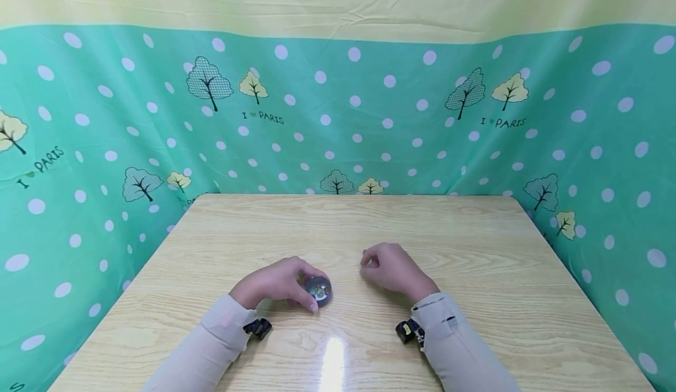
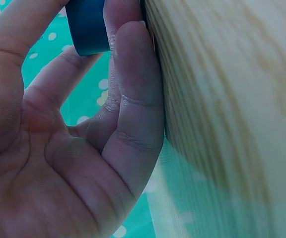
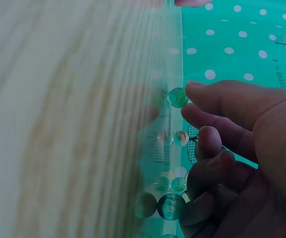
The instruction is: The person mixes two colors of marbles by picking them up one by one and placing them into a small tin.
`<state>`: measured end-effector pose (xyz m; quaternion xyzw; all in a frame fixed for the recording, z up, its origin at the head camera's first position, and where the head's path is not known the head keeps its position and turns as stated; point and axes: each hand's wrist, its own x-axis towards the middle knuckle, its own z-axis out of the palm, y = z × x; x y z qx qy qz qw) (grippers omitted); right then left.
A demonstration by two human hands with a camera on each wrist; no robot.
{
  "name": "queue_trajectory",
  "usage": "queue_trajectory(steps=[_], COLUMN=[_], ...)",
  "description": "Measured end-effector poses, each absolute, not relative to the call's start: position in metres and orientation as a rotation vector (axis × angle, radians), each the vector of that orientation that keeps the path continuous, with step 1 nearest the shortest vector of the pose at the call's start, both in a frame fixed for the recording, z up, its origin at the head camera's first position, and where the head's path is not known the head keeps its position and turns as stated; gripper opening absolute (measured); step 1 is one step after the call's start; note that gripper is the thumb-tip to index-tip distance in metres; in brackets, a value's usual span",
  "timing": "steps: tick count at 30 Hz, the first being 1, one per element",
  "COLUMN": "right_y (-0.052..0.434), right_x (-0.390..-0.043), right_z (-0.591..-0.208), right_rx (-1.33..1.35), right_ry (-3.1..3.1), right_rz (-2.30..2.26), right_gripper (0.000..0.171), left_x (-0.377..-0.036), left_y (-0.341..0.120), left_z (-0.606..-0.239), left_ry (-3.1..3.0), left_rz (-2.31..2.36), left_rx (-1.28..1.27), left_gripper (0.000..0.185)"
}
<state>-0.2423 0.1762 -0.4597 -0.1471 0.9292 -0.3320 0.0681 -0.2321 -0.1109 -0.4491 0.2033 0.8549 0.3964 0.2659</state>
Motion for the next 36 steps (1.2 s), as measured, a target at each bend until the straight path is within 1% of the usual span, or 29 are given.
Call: queue_trajectory(steps=[12, 36], right_y=[0.1733, 0.1720], right_x=[-0.2401, -0.2398], right_z=[-0.4608, -0.4618], right_rx=[-0.415, -0.412], right_ry=[2.815, 2.835], right_rz=[-0.941, -0.922], right_gripper=[0.011, 0.008], left_x=[-0.2327, -0.2322], left_y=[-0.1114, -0.1115], left_z=[-0.4495, -0.4488], left_ry=[2.317, 2.323], left_rz=[1.059, 1.050], left_rx=[0.561, 0.569], left_gripper=[0.056, 0.057])
